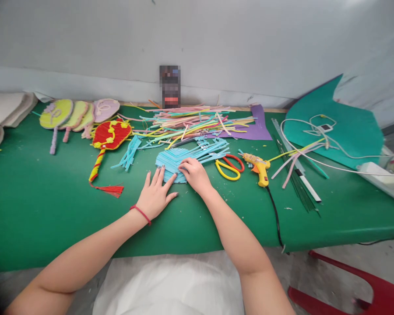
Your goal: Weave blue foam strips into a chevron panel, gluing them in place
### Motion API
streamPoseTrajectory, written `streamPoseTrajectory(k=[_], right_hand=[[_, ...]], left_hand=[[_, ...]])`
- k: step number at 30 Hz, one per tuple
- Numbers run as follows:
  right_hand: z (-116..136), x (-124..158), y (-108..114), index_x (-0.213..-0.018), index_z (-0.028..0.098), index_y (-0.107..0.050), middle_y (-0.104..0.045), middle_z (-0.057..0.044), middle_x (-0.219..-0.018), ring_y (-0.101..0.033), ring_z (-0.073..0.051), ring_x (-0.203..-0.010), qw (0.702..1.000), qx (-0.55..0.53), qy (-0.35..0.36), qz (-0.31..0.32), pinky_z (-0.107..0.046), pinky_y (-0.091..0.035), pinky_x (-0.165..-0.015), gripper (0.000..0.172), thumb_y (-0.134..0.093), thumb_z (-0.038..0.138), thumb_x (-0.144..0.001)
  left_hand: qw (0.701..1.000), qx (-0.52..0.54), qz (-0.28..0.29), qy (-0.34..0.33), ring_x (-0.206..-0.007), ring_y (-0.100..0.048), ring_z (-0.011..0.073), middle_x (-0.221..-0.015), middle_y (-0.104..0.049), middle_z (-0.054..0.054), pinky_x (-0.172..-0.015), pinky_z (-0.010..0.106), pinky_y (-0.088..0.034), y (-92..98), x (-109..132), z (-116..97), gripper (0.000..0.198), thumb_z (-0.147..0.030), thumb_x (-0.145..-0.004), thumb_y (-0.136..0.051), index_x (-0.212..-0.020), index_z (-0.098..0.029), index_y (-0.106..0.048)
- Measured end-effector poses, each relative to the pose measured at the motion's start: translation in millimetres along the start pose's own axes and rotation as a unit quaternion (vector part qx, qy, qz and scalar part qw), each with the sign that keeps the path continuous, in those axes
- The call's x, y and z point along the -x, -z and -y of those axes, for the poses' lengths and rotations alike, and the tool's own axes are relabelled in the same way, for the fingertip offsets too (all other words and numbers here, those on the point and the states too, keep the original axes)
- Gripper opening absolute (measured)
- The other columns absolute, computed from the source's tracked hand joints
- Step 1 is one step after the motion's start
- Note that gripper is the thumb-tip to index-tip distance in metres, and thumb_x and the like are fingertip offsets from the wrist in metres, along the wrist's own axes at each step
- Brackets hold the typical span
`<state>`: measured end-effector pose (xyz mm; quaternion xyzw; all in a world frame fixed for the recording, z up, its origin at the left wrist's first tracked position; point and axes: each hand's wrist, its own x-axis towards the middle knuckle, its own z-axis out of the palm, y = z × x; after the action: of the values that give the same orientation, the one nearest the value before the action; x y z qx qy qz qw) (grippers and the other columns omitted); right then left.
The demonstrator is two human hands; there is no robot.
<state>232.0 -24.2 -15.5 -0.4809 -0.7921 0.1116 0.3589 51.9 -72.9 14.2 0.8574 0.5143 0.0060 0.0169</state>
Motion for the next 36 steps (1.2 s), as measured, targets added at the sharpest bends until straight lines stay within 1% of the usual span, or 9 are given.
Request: streamPoseTrajectory(k=[7, 10, 13, 16, 18, 21, 26, 32, 36], right_hand=[[2, 0, 1, -0.088, 0.022, -0.064, -0.062, -0.007, -0.094, -0.056, -0.021, -0.094, 1.0, 0.002, -0.004, 0.001, -0.037, -0.046, -0.086, 0.011, -0.052, 0.023, -0.089], [5, 0, 2, -0.096, 0.02, -0.061, -0.062, -0.008, -0.094, -0.056, -0.022, -0.094, 1.0, 0.016, -0.014, 0.004, -0.037, -0.045, -0.087, 0.013, -0.05, 0.023, -0.09], [9, 0, 2, -0.103, 0.019, -0.059, -0.061, -0.008, -0.096, -0.055, -0.022, -0.095, 0.999, 0.039, -0.027, 0.012, -0.037, -0.045, -0.086, 0.017, -0.05, 0.025, -0.09], [11, 0, -1, -0.101, 0.02, -0.059, -0.06, -0.009, -0.098, -0.054, -0.023, -0.096, 0.997, 0.063, -0.033, 0.025, -0.038, -0.044, -0.086, 0.017, -0.051, 0.028, -0.089], [11, 0, -2, -0.1, 0.02, -0.06, -0.06, -0.009, -0.098, -0.053, -0.024, -0.095, 0.996, 0.073, -0.036, 0.033, -0.038, -0.044, -0.085, 0.016, -0.051, 0.028, -0.089], [13, -1, -2, -0.099, 0.02, -0.06, -0.059, -0.009, -0.098, -0.053, -0.024, -0.095, 0.995, 0.082, -0.04, 0.039, -0.038, -0.043, -0.084, 0.016, -0.051, 0.028, -0.089], [16, -1, 0, -0.098, 0.02, -0.06, -0.059, -0.009, -0.098, -0.053, -0.024, -0.094, 0.994, 0.088, -0.044, 0.039, -0.038, -0.043, -0.083, 0.015, -0.052, 0.027, -0.088], [15, -2, -1, -0.098, 0.02, -0.059, -0.059, -0.009, -0.099, -0.052, -0.024, -0.095, 0.994, 0.086, -0.047, 0.042, -0.038, -0.043, -0.083, 0.014, -0.052, 0.027, -0.088], [14, -1, -1, -0.098, 0.02, -0.059, -0.059, -0.008, -0.098, -0.052, -0.024, -0.095, 0.994, 0.088, -0.045, 0.043, -0.037, -0.043, -0.083, 0.014, -0.052, 0.027, -0.088]], left_hand=[[1.0, 0.004, 0.0, 0.007, -0.139, -0.023, 0.0332, -0.152, -0.026, 0.016, -0.111, 0.053, -0.017, -0.7, 0, 0, 0.062, -0.054, -0.087, -0.046, -0.142, -0.028, -0.036], [1.0, 0.005, 0.0, 0.006, -0.139, -0.023, 0.0331, -0.152, -0.025, 0.014, -0.111, 0.053, -0.016, -0.9, 0, 0, 0.061, -0.053, -0.087, -0.046, -0.142, -0.028, -0.036], [1.0, 0.002, -0.001, 0.007, -0.139, -0.024, 0.0331, -0.151, -0.026, 0.016, -0.112, 0.052, -0.017, -0.7, 0, -1, 0.065, -0.053, -0.087, -0.046, -0.144, -0.026, -0.033], [1.0, -0.003, -0.006, 0.015, -0.139, -0.025, 0.0329, -0.15, -0.027, 0.019, -0.112, 0.052, -0.016, -1.0, 0, -2, 0.07, -0.055, -0.087, -0.044, -0.145, -0.021, -0.028], [1.0, -0.006, -0.004, 0.021, -0.139, -0.024, 0.0331, -0.15, -0.026, 0.021, -0.112, 0.052, -0.015, -1.4, 0, -2, 0.07, -0.056, -0.087, -0.044, -0.145, -0.019, -0.031], [1.0, -0.004, -0.002, 0.024, -0.139, -0.024, 0.033, -0.15, -0.026, 0.02, -0.112, 0.052, -0.014, -1.9, 0, -1, 0.069, -0.056, -0.087, -0.044, -0.143, -0.017, -0.034], [1.0, -0.001, -0.003, 0.024, -0.139, -0.024, 0.0326, -0.15, -0.026, 0.019, -0.112, 0.052, -0.014, -2.3, 0, -1, 0.069, -0.054, -0.087, -0.046, -0.143, -0.016, -0.035], [0.999, -0.009, -0.008, 0.038, -0.139, -0.023, 0.033, -0.15, -0.026, 0.022, -0.112, 0.052, -0.013, -2.5, 0, -2, 0.072, -0.054, -0.087, -0.045, -0.143, -0.01, -0.033], [0.999, -0.017, -0.011, 0.046, -0.139, -0.023, 0.0335, -0.149, -0.028, 0.023, -0.112, 0.053, -0.013, -1.0, 0, -1, 0.071, -0.054, -0.087, -0.044, -0.142, -0.01, -0.035]])
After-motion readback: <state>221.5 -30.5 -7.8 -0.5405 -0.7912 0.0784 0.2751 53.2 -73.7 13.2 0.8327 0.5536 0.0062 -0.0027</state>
